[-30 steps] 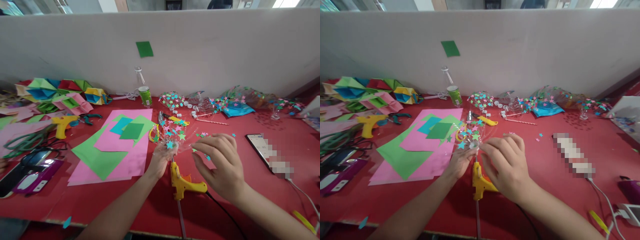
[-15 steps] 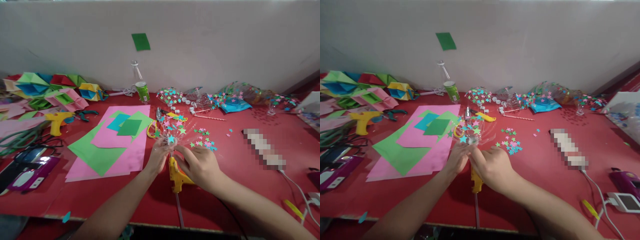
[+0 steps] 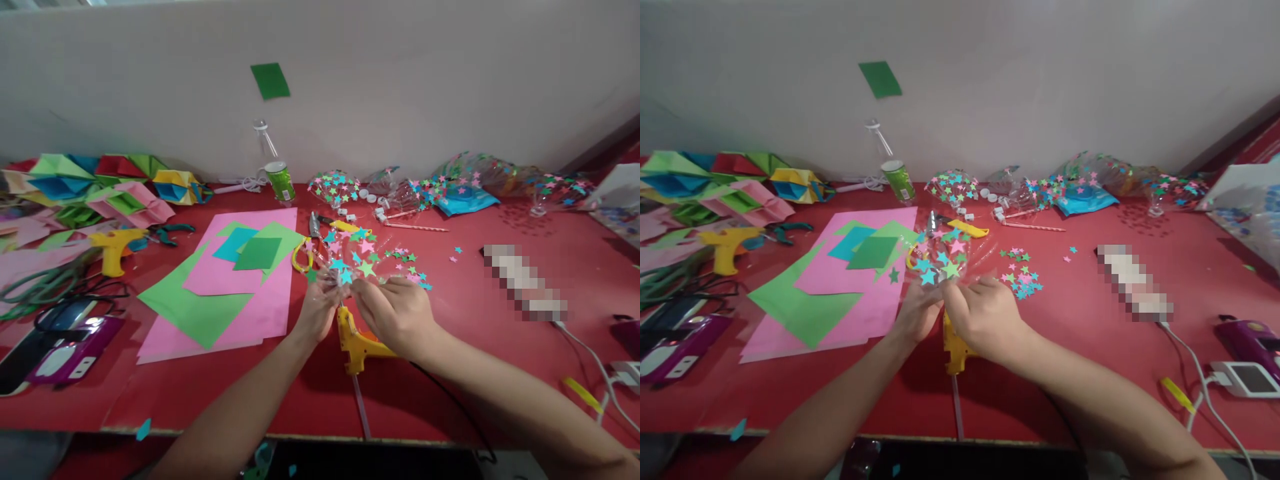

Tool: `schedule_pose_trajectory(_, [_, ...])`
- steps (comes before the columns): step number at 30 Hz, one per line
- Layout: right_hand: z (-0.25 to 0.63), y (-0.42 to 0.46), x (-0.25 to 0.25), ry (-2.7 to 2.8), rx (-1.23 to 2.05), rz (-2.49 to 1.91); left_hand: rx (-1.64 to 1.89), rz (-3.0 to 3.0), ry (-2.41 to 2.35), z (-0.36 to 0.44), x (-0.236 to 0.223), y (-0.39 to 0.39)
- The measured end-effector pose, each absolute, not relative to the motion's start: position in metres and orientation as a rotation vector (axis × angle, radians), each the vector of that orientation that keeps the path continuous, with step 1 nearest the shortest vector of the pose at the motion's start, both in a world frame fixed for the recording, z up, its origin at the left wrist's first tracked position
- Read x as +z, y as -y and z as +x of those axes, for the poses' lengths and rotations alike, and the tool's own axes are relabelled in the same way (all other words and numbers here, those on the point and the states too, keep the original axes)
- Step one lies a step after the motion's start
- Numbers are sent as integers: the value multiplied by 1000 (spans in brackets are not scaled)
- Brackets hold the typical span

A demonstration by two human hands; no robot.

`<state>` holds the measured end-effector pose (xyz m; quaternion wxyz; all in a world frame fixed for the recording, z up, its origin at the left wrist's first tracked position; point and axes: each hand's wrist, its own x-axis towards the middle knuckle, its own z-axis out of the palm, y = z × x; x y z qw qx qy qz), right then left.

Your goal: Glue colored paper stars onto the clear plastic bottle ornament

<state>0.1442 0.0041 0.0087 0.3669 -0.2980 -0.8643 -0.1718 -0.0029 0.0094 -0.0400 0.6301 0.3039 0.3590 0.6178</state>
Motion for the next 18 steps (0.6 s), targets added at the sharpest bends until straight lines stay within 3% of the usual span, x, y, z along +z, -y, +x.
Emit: schedule_pose_trajectory(18, [151,-2,24,2210,-191,-804,1440,606,-902,-8,-43,-16])
